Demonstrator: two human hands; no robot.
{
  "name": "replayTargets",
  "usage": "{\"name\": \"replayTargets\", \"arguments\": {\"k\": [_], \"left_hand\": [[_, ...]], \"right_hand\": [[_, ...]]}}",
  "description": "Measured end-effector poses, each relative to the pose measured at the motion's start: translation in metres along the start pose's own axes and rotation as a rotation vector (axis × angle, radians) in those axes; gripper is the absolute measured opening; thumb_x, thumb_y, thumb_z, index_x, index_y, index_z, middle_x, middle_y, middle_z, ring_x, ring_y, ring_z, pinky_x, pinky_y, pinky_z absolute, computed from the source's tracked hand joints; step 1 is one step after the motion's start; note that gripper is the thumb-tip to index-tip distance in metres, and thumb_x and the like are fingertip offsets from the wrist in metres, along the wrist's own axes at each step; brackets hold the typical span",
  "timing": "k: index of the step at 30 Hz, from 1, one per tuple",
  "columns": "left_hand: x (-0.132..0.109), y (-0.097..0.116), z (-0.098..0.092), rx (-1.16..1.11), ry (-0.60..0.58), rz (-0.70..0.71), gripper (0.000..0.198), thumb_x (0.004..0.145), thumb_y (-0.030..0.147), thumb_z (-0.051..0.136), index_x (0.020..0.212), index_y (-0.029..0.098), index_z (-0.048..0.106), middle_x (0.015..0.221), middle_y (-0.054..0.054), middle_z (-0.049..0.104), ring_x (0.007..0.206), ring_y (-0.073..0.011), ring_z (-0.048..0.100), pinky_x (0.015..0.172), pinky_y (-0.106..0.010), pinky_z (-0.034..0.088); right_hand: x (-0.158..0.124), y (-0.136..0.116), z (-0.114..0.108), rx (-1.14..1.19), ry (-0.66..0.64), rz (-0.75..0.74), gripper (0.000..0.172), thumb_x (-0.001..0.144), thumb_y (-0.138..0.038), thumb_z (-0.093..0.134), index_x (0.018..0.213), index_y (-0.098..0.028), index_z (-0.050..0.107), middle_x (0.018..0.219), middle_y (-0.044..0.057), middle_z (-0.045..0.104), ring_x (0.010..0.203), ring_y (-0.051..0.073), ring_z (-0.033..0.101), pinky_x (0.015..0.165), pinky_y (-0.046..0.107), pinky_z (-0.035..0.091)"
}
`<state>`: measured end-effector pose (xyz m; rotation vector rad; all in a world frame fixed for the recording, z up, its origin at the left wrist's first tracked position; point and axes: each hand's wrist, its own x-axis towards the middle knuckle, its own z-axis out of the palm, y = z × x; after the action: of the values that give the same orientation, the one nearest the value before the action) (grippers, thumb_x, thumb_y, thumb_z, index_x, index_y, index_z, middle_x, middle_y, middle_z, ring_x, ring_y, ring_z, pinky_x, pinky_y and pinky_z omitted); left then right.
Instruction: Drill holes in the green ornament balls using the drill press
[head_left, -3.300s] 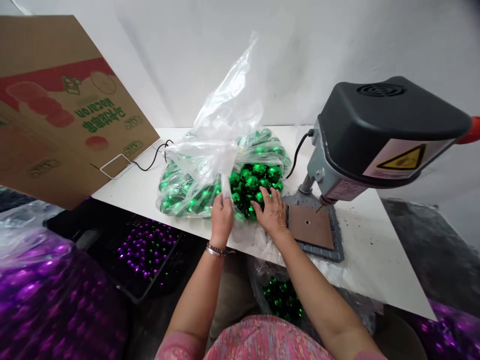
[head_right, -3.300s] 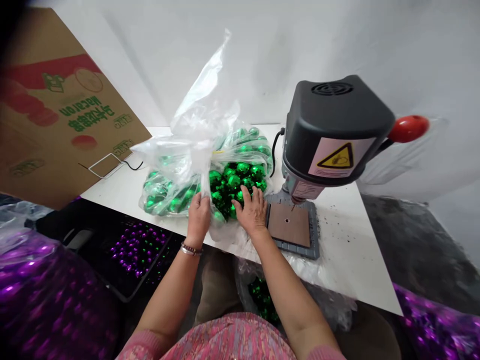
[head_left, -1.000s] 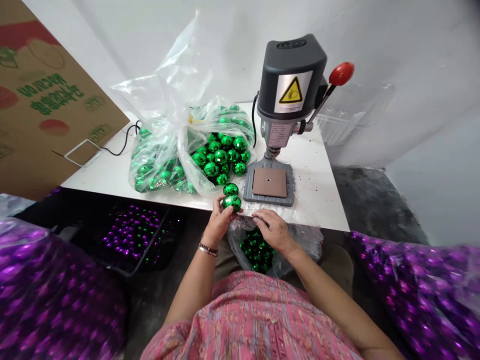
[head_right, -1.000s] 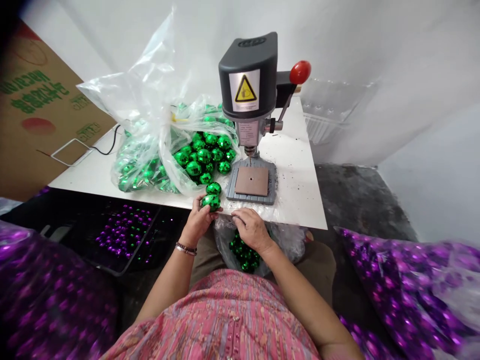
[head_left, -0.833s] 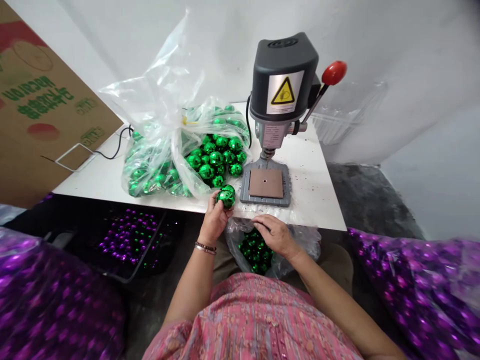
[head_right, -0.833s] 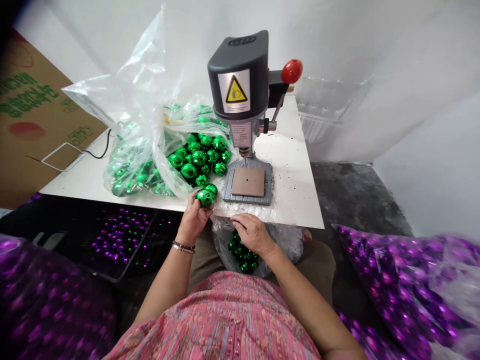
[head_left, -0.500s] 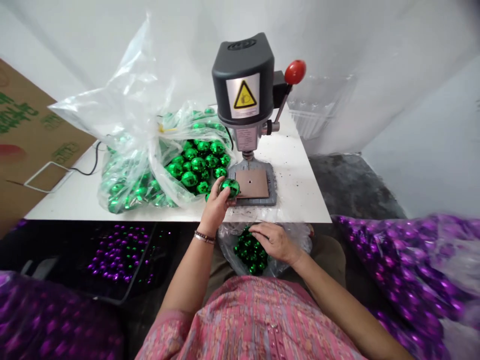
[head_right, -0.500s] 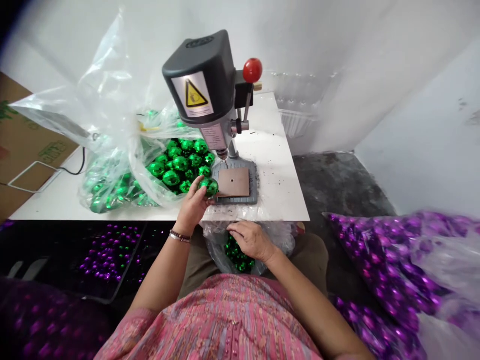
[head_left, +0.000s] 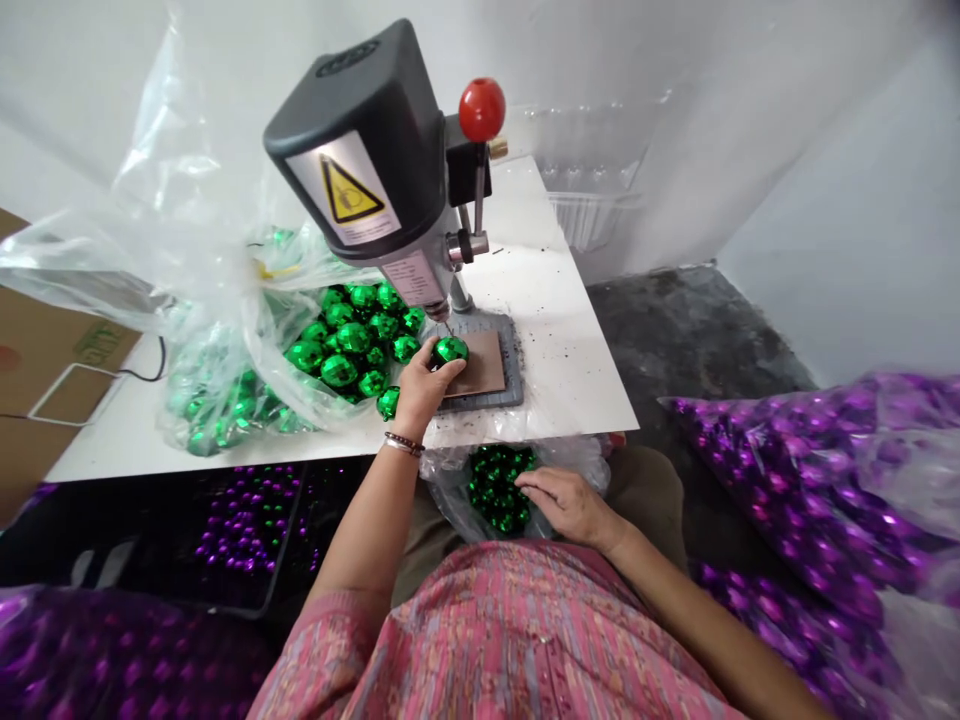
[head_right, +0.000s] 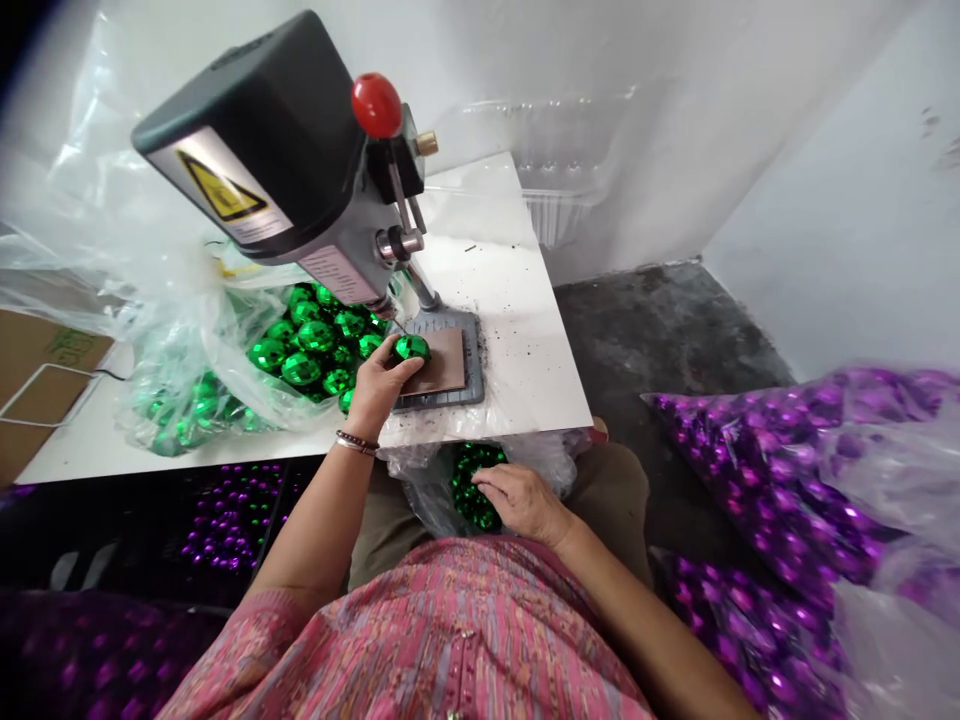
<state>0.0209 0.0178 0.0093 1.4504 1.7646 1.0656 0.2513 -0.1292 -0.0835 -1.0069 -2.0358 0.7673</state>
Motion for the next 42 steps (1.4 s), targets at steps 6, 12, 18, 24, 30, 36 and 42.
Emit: {"name": "replayTargets", "arguments": {"k": [6, 12, 18, 24, 30, 36, 42], "left_hand": [[0.001, 0.011, 0.005, 0.189, -0.011, 0.103, 0.061, 0.070, 0.028, 0.079, 0.128, 0.016, 0.065, 0.124, -0.009, 0.069, 0.111, -0.0238, 0.064, 0.104, -0.039, 0.049], [-0.001, 0.013, 0.008, 0.285, -0.050, 0.227, 0.057, 0.069, 0.022, 0.079, 0.124, 0.018, 0.065, 0.125, -0.008, 0.069, 0.117, -0.0234, 0.063, 0.105, -0.037, 0.050], [-0.004, -0.002, 0.009, 0.209, -0.068, 0.199, 0.060, 0.078, 0.033, 0.074, 0.133, 0.018, 0.058, 0.128, -0.009, 0.069, 0.119, -0.0241, 0.064, 0.107, -0.040, 0.049], [-0.007, -0.010, 0.018, 0.192, -0.019, 0.298, 0.052, 0.085, 0.038, 0.066, 0.132, 0.017, 0.057, 0.131, -0.012, 0.066, 0.121, -0.0252, 0.062, 0.107, -0.042, 0.048], [-0.003, -0.009, 0.025, 0.207, 0.022, 0.237, 0.053, 0.079, 0.031, 0.074, 0.128, 0.017, 0.062, 0.122, -0.011, 0.070, 0.112, -0.0258, 0.063, 0.101, -0.041, 0.050], [0.000, -0.011, 0.027, 0.227, 0.028, 0.277, 0.052, 0.075, 0.029, 0.077, 0.124, 0.017, 0.064, 0.114, -0.010, 0.070, 0.107, -0.0268, 0.063, 0.098, -0.041, 0.050], [0.002, -0.015, 0.030, 0.215, 0.053, 0.312, 0.052, 0.079, 0.029, 0.074, 0.127, 0.017, 0.061, 0.112, -0.012, 0.070, 0.108, -0.0285, 0.062, 0.097, -0.043, 0.049]], "right_hand": [[-0.023, 0.019, -0.004, 0.055, 0.017, 0.115, 0.025, 0.097, -0.028, 0.048, 0.100, -0.021, 0.072, 0.091, 0.003, 0.077, 0.081, 0.012, 0.073, 0.074, 0.022, 0.059], [-0.040, 0.026, -0.013, 0.079, 0.021, 0.216, 0.028, 0.097, -0.029, 0.047, 0.100, -0.020, 0.073, 0.088, 0.003, 0.077, 0.079, 0.012, 0.073, 0.074, 0.022, 0.059], [-0.029, 0.022, -0.025, 0.098, -0.032, 0.205, 0.027, 0.097, -0.029, 0.047, 0.100, -0.021, 0.073, 0.087, 0.003, 0.076, 0.079, 0.012, 0.073, 0.073, 0.021, 0.059], [-0.013, 0.017, -0.034, 0.074, -0.093, 0.145, 0.024, 0.096, -0.026, 0.049, 0.102, -0.021, 0.072, 0.089, 0.003, 0.076, 0.082, 0.011, 0.073, 0.073, 0.020, 0.058], [-0.009, -0.003, -0.022, 0.048, -0.078, 0.110, 0.024, 0.097, -0.025, 0.048, 0.099, -0.020, 0.071, 0.084, 0.001, 0.075, 0.075, 0.010, 0.071, 0.069, 0.019, 0.056], [0.022, -0.033, -0.052, 0.069, -0.110, 0.081, 0.021, 0.095, -0.030, 0.054, 0.096, -0.022, 0.073, 0.086, 0.000, 0.076, 0.078, 0.008, 0.072, 0.072, 0.015, 0.057], [0.115, -0.066, -0.129, -0.106, 0.393, 0.106, 0.025, 0.090, -0.043, 0.059, 0.092, -0.023, 0.074, 0.091, 0.004, 0.076, 0.084, 0.014, 0.071, 0.080, 0.027, 0.059]]}}
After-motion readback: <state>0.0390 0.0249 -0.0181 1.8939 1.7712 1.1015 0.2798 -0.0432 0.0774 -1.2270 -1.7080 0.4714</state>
